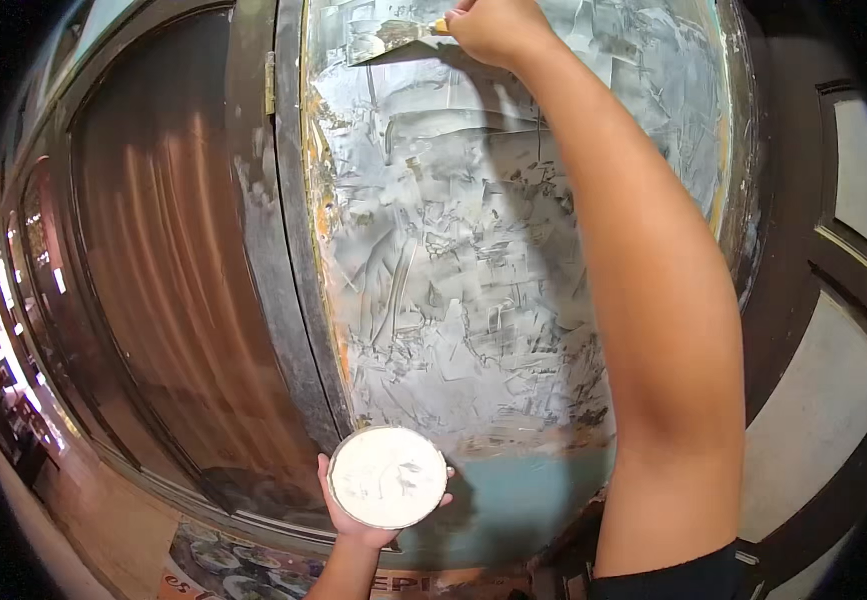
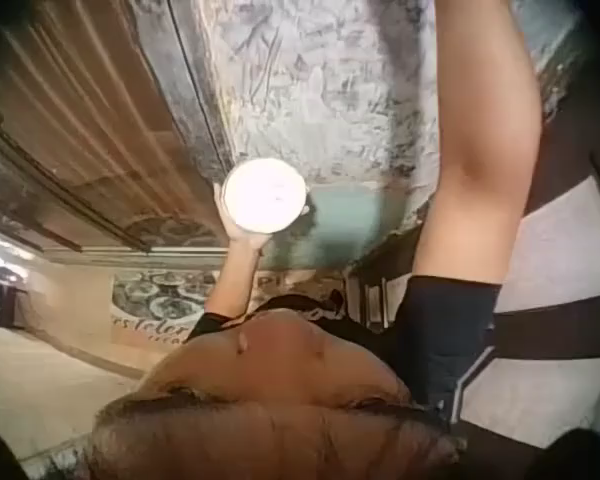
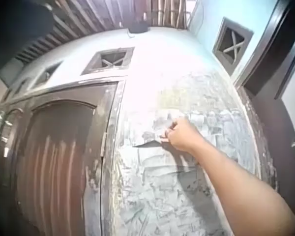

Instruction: Apply plaster to a wall using a putty knife and a bowl of compound.

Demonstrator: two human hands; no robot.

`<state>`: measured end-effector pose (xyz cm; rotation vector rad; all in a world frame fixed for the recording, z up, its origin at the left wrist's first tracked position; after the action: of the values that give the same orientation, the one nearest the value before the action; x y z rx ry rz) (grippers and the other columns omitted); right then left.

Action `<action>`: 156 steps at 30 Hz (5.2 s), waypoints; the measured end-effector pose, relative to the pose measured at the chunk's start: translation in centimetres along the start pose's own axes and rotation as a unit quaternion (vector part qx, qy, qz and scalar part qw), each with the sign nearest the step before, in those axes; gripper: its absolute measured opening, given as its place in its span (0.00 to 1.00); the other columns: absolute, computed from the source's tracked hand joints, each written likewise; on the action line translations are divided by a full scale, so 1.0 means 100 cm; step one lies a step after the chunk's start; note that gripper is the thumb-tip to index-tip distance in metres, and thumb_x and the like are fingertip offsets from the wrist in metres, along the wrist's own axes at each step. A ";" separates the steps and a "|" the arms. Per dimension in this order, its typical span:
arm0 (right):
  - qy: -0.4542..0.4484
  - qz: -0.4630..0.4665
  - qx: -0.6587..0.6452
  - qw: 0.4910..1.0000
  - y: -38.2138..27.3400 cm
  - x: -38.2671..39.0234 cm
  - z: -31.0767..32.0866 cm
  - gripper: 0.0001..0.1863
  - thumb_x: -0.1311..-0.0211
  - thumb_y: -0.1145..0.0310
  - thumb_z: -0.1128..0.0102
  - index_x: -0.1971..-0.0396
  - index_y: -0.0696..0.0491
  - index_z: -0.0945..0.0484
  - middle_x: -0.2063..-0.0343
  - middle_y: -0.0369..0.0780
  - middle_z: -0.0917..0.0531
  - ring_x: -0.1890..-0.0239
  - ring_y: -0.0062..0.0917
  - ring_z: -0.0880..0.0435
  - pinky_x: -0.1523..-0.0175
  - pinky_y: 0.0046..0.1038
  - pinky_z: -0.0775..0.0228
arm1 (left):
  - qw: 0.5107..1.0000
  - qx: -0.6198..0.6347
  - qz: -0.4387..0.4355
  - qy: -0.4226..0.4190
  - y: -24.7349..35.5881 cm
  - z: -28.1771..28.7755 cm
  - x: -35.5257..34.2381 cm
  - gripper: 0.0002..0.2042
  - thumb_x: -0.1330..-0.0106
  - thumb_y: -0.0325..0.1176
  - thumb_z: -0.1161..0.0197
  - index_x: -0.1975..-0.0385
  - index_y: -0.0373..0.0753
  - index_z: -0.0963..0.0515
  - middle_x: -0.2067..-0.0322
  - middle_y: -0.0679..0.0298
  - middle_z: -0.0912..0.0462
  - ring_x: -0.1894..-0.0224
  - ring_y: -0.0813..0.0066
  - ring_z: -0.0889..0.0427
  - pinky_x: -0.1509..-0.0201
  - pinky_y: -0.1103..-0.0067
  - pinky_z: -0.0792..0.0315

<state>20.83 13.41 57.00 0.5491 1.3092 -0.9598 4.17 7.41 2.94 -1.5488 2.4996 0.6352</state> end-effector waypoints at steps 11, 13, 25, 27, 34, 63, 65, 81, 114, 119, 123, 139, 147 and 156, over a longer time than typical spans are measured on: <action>-0.022 -0.110 -0.097 0.989 0.046 0.002 0.050 0.09 0.40 0.67 0.34 0.67 0.57 0.14 0.77 0.39 0.17 0.74 0.25 0.23 0.69 0.31 0.30 | 1.000 0.012 -0.002 0.006 0.001 0.001 0.005 0.53 0.40 0.81 0.56 0.23 0.46 0.43 0.27 0.41 0.41 0.30 0.18 0.42 0.33 0.26 0.46; -0.030 -0.077 -0.092 0.992 0.035 0.001 0.041 0.10 0.40 0.67 0.33 0.67 0.58 0.14 0.75 0.40 0.16 0.73 0.25 0.21 0.67 0.32 0.29 | 1.000 -0.011 0.004 0.015 0.000 0.001 0.004 0.53 0.40 0.81 0.56 0.23 0.46 0.43 0.26 0.41 0.42 0.30 0.18 0.43 0.33 0.26 0.46; -0.048 -0.065 0.007 0.997 0.062 0.002 0.057 0.15 0.35 0.65 0.39 0.60 0.62 0.17 0.71 0.45 0.14 0.69 0.31 0.18 0.62 0.38 0.25 | 1.000 -0.003 0.008 0.013 0.005 0.004 0.007 0.54 0.41 0.82 0.57 0.23 0.45 0.44 0.25 0.43 0.43 0.28 0.23 0.44 0.31 0.26 0.50; 0.020 -0.088 -0.076 0.993 0.064 0.004 0.071 0.16 0.34 0.65 0.41 0.54 0.62 0.21 0.67 0.43 0.14 0.66 0.31 0.20 0.59 0.38 0.26 | 1.000 -0.016 0.011 0.009 0.004 0.002 0.006 0.54 0.41 0.82 0.57 0.23 0.45 0.44 0.25 0.43 0.43 0.27 0.23 0.44 0.30 0.26 0.50; 0.068 -0.074 0.029 0.994 0.028 -0.006 0.051 0.13 0.34 0.63 0.38 0.59 0.58 0.15 0.63 0.53 0.13 0.57 0.43 0.13 0.52 0.40 0.23 | 0.999 -0.004 0.032 -0.008 -0.008 -0.007 -0.004 0.54 0.41 0.82 0.57 0.23 0.44 0.44 0.25 0.43 0.43 0.29 0.21 0.43 0.31 0.27 0.48; -0.059 -0.121 -0.218 0.967 0.085 0.029 0.078 0.14 0.23 0.54 0.44 0.54 0.50 0.28 0.65 0.34 0.25 0.74 0.14 0.34 0.71 0.20 0.39 | 1.000 0.010 0.013 0.004 -0.012 -0.002 -0.005 0.55 0.42 0.82 0.57 0.23 0.44 0.45 0.25 0.41 0.44 0.28 0.21 0.44 0.30 0.27 0.51; -0.085 -0.159 -0.287 0.941 0.089 0.060 0.078 0.13 0.22 0.56 0.45 0.55 0.50 0.28 0.66 0.35 0.26 0.76 0.14 0.35 0.74 0.20 0.40 | 1.000 -0.017 0.011 -0.005 -0.010 -0.008 -0.007 0.55 0.41 0.82 0.57 0.23 0.44 0.45 0.25 0.41 0.44 0.28 0.21 0.44 0.30 0.26 0.52; -0.387 -0.445 -0.389 0.708 0.092 0.396 0.010 0.17 0.21 0.50 0.47 0.58 0.50 0.30 0.76 0.31 0.29 0.83 0.15 0.37 0.79 0.21 0.47 | 0.999 0.024 0.031 -0.034 -0.013 -0.036 -0.017 0.52 0.39 0.81 0.59 0.23 0.44 0.44 0.26 0.43 0.42 0.28 0.21 0.43 0.32 0.27 0.45; -0.475 0.034 0.031 0.879 0.023 0.416 -0.011 0.22 0.30 0.45 0.40 0.63 0.52 0.22 0.68 0.44 0.14 0.71 0.47 0.14 0.68 0.47 0.24 | 0.998 -0.025 0.032 0.047 -0.028 -0.025 -0.011 0.50 0.36 0.80 0.63 0.24 0.45 0.43 0.25 0.47 0.41 0.28 0.32 0.38 0.36 0.23 0.45; -0.458 0.046 0.029 0.887 0.015 0.417 -0.014 0.22 0.32 0.46 0.38 0.65 0.52 0.22 0.69 0.43 0.15 0.73 0.47 0.15 0.69 0.47 0.24 | 0.998 -0.027 0.028 0.053 -0.027 -0.021 -0.012 0.49 0.35 0.79 0.62 0.24 0.45 0.42 0.25 0.47 0.41 0.28 0.33 0.38 0.36 0.22 0.45; -0.453 0.050 0.010 0.890 0.015 0.417 -0.015 0.21 0.33 0.46 0.37 0.66 0.52 0.21 0.70 0.43 0.15 0.72 0.46 0.15 0.69 0.46 0.24 | 0.998 0.019 0.032 0.052 -0.027 -0.021 -0.011 0.47 0.31 0.76 0.63 0.26 0.41 0.38 0.29 0.47 0.34 0.30 0.39 0.32 0.29 0.41 0.38; -0.438 0.009 -0.019 0.899 0.017 0.397 0.008 0.19 0.34 0.50 0.33 0.62 0.53 0.20 0.69 0.42 0.16 0.70 0.43 0.15 0.68 0.42 0.23 | 0.999 0.052 0.006 -0.014 -0.002 -0.035 -0.018 0.45 0.33 0.76 0.59 0.25 0.46 0.38 0.26 0.50 0.39 0.28 0.33 0.38 0.37 0.19 0.52; -0.429 0.045 -0.016 0.902 0.005 0.388 0.016 0.18 0.34 0.50 0.33 0.63 0.52 0.20 0.71 0.39 0.16 0.72 0.41 0.15 0.70 0.41 0.24 | 1.000 0.016 -0.012 0.009 -0.001 -0.031 -0.029 0.44 0.32 0.75 0.56 0.26 0.45 0.36 0.26 0.49 0.37 0.29 0.33 0.37 0.37 0.20 0.50; -0.409 0.087 -0.003 0.908 -0.013 0.352 0.036 0.18 0.35 0.51 0.32 0.59 0.51 0.17 0.70 0.38 0.15 0.72 0.37 0.14 0.72 0.38 0.24 | 0.975 0.194 0.028 -0.109 0.000 -0.092 -0.043 0.43 0.30 0.73 0.58 0.28 0.41 0.33 0.29 0.48 0.32 0.31 0.38 0.31 0.28 0.38 0.42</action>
<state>20.85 0.14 24.12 0.1987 0.4945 -0.8882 7.09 7.09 12.67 -1.2021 2.3322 0.2791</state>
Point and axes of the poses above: each hand's wrist, its own x-axis away from the middle knuckle, its own z-axis out of the back of the hand, y = z × x, the point moved 9 cm from there along -x, towards the middle knuckle
